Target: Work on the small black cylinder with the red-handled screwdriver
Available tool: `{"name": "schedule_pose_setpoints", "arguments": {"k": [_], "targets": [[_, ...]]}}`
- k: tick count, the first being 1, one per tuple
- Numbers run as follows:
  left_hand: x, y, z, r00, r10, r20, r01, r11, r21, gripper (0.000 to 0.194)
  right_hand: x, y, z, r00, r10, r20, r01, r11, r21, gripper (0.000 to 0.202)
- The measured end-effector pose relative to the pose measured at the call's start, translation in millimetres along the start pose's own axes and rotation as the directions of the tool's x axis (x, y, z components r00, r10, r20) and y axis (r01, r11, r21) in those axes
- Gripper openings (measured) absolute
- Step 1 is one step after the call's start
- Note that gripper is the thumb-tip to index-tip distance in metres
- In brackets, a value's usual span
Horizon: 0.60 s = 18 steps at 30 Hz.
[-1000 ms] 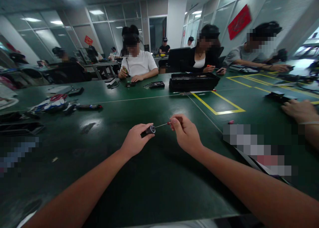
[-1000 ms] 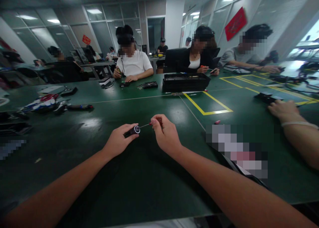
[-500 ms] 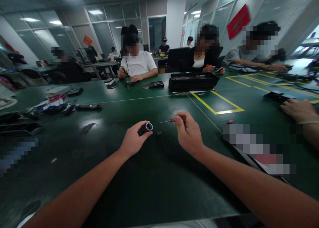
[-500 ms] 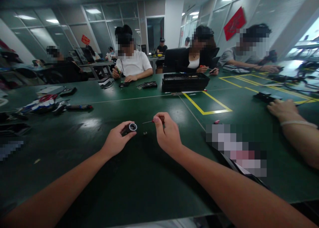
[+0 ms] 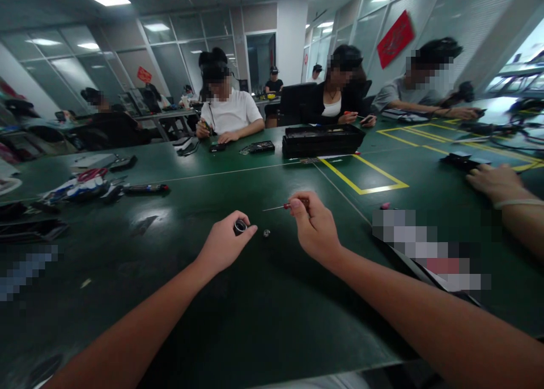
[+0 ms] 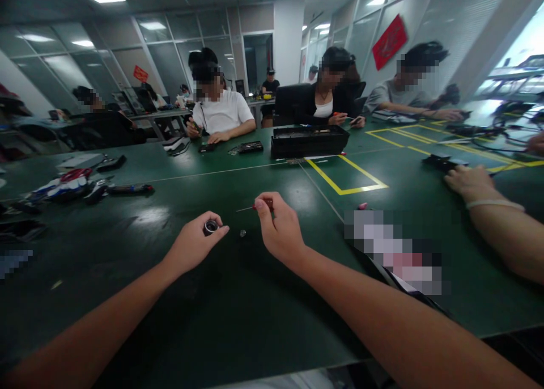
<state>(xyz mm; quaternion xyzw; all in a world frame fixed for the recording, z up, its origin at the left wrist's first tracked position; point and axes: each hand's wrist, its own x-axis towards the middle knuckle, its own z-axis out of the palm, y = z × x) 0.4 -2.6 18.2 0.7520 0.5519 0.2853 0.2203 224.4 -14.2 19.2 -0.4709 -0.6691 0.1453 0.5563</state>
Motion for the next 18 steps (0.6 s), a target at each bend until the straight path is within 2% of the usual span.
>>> {"name": "schedule_pose_setpoints", "arguments": {"k": [4, 7, 13, 18], "targets": [[2, 10, 5.4, 0.983, 0.090, 0.159, -0.109, 0.988, 0.113, 0.017, 0, -1, 0, 1.000, -0.006, 0.006, 0.006, 1.000, 0.002, 0.023], [7, 12, 13.7, 0.962, 0.115, 0.248, -0.164, 0.969, 0.187, 0.012, 0, 0, 1, 1.000, -0.001, 0.015, 0.001, 1.000, 0.002, 0.023], [23, 9, 31.5, 0.956, 0.131, 0.263, -0.217, 0.919, 0.329, 0.036, 0, 1, 1, 1.000, 0.017, 0.027, -0.017, 1.000, 0.017, 0.023], [30, 17, 35.2, 0.928, 0.158, 0.339, -0.288, 0.879, 0.380, 0.027, 0, 0, 1, 0.999, 0.004, 0.046, -0.005, 1.000, 0.022, 0.022]]}}
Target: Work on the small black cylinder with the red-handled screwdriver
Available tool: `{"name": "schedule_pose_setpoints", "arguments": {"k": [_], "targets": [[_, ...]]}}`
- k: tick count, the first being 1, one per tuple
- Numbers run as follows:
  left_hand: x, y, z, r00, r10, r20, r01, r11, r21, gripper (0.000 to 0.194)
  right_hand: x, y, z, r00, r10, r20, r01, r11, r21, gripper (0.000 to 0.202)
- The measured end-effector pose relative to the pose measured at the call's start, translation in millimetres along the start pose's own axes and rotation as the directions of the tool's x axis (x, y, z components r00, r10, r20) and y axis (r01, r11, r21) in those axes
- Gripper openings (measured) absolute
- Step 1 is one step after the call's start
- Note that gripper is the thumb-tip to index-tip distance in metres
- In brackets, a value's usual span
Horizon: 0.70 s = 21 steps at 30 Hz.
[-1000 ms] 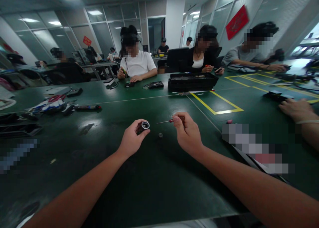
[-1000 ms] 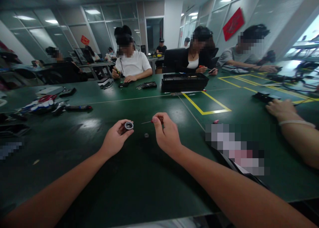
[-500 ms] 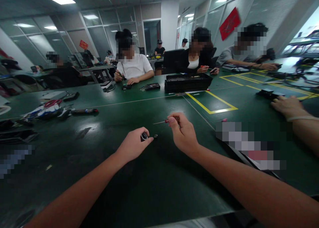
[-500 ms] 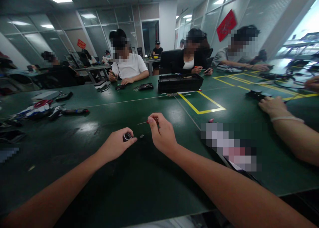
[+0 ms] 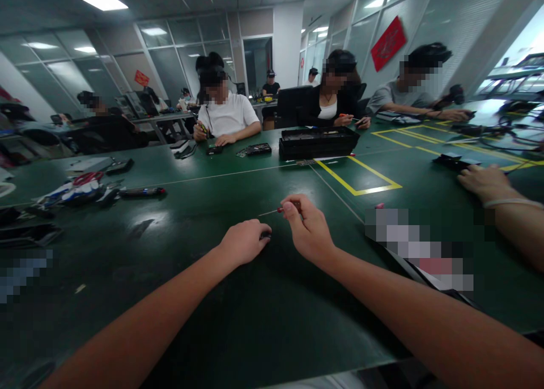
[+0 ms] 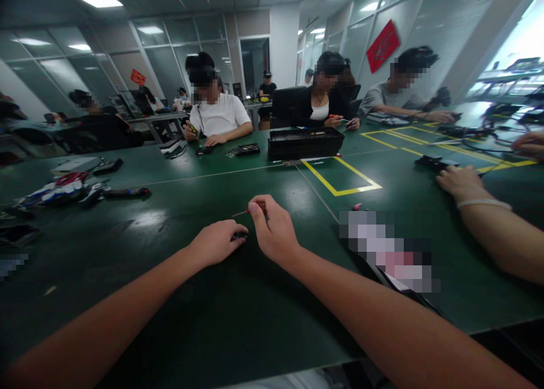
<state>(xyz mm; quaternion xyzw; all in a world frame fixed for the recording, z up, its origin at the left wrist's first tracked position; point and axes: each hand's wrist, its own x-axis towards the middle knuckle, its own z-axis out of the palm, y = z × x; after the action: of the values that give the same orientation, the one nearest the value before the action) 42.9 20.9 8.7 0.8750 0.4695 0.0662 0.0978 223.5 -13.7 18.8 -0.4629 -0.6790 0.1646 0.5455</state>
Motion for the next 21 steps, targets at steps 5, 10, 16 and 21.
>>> {"name": "schedule_pose_setpoints", "arguments": {"k": [5, 10, 16, 21], "targets": [[-3, -5, -9.6, 1.000, -0.012, 0.013, 0.014, 0.994, -0.108, 0.024, 0, 1, 0, 1.000, 0.001, 0.018, -0.001, 1.000, -0.003, 0.023], [-20, -35, -26.7, 0.970, -0.189, 0.154, 0.236, 0.888, -0.394, 0.031, 1, 4, -1, 1.000, 0.000, 0.023, 0.000, 1.000, 0.009, 0.024], [-73, -78, -57.5, 0.855, -0.490, 0.169, 0.471, 0.600, -0.646, 0.044, 1, 5, 0, 0.999, 0.010, 0.044, -0.010, 1.000, 0.015, 0.025], [-138, -122, -82.1, 0.650, -0.755, 0.090, 0.378, 0.218, -0.900, 0.025, 1, 8, 2, 0.998, 0.044, 0.054, -0.045, 0.999, 0.016, 0.025]]}}
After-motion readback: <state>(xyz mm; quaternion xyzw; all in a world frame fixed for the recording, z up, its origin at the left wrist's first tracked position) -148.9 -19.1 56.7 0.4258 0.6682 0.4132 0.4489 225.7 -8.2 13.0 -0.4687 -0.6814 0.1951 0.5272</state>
